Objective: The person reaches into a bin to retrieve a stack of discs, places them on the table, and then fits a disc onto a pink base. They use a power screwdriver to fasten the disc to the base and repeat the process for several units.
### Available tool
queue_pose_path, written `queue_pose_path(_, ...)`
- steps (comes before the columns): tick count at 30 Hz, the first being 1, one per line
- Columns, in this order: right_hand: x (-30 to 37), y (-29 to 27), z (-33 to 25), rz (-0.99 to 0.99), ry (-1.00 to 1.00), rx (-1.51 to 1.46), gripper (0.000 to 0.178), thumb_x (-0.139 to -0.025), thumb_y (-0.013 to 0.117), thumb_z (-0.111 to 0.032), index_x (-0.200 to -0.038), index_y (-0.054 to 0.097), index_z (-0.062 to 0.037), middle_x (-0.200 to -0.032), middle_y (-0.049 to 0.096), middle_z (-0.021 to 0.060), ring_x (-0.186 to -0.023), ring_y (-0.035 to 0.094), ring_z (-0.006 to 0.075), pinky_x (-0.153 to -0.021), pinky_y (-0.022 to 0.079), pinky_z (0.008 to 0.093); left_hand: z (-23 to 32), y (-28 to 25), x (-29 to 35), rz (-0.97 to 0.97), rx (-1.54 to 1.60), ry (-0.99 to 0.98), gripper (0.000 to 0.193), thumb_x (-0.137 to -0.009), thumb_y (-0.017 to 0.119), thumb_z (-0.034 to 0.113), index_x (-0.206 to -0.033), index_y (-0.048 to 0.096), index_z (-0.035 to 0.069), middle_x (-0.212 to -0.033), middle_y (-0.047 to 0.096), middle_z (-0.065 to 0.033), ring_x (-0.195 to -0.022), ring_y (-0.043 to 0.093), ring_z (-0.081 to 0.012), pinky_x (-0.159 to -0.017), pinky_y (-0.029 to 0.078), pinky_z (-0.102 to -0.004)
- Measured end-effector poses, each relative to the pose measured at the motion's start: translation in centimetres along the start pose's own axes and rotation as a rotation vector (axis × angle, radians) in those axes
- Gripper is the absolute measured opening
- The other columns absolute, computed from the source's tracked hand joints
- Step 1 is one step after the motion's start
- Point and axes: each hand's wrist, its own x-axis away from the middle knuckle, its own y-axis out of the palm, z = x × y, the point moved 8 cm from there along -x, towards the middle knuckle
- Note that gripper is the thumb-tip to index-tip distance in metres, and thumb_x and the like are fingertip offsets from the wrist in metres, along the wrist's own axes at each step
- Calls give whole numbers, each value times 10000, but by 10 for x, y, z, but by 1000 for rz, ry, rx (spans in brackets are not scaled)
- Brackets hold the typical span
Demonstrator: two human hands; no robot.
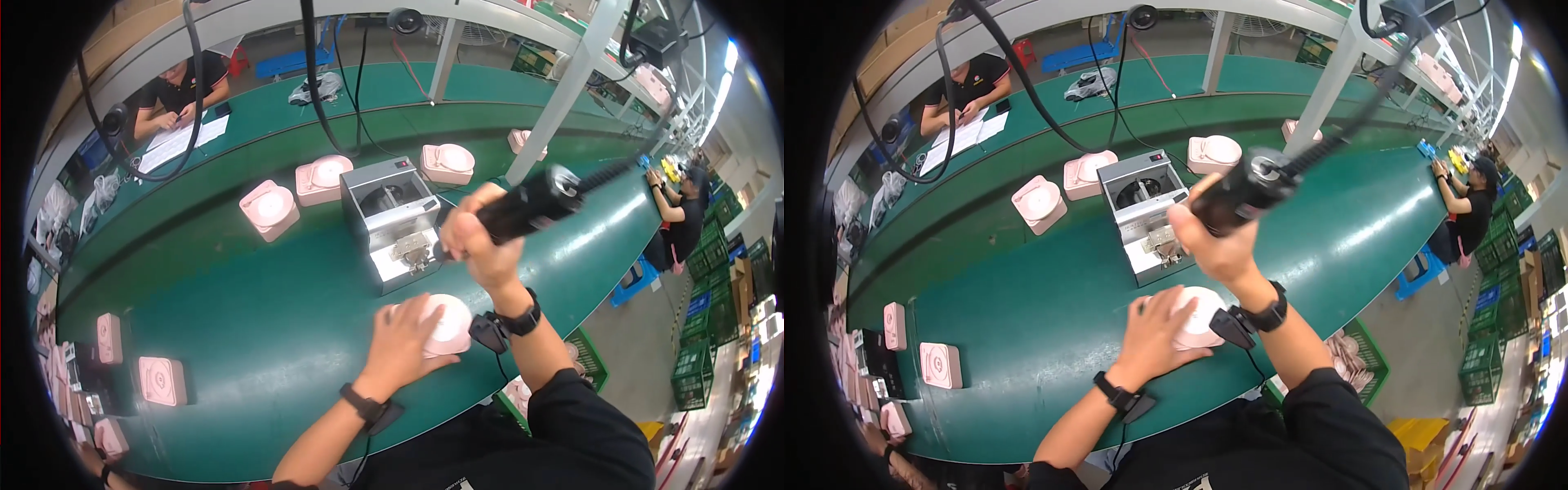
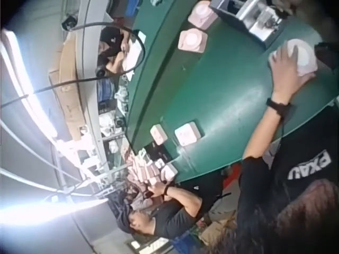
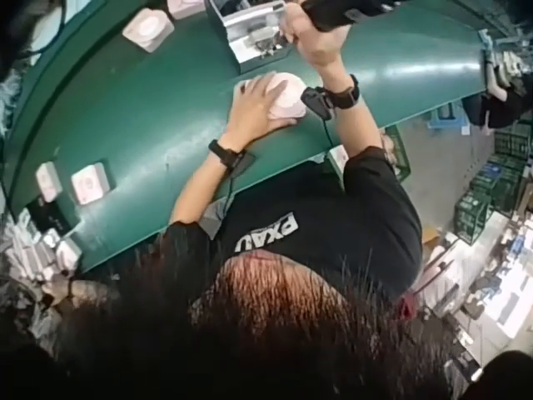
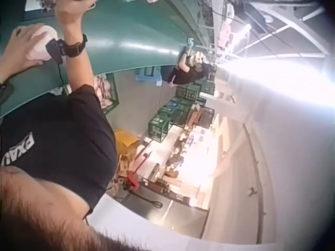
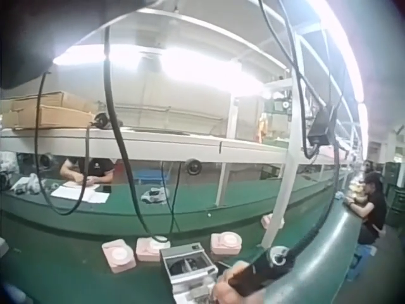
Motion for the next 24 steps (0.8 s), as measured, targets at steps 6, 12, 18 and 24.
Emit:
queue_pose_path(6,-7,7,30,-19,44,87,177,-981,664,-70,-953,492,-35,-626,512,38,-490,484,137,-498,423,317,-34,-31,27,99,-53,-102,835,-696,900,522,-1348,627,77,-1488,548,-187,-1329,535,-347,-1068,370,-546)
queue_pose_path(12,-1,19,31,-87,146,129,184,-974,667,-75,-925,494,-34,-609,504,35,-488,484,137,-498,426,318,-43,-36,33,142,-30,-139,797,-703,896,459,-1335,618,62,-1507,548,-164,-1345,527,-339,-1080,359,-543)
queue_pose_path(18,35,39,12,-148,153,-22,202,-973,658,-78,-893,477,-35,-609,516,46,-492,483,135,-509,443,316,-44,-37,33,141,-18,-181,844,-681,912,427,-1366,595,49,-1506,553,-143,-1369,514,-336,-1095,350,-515)
queue_pose_path(24,52,54,20,-269,165,44,229,-966,673,-78,-885,464,-35,-625,540,63,-516,504,143,-523,467,316,-47,-34,33,136,-9,-194,834,-708,886,461,-1373,581,60,-1508,549,-133,-1368,511,-317,-1099,343,-544)
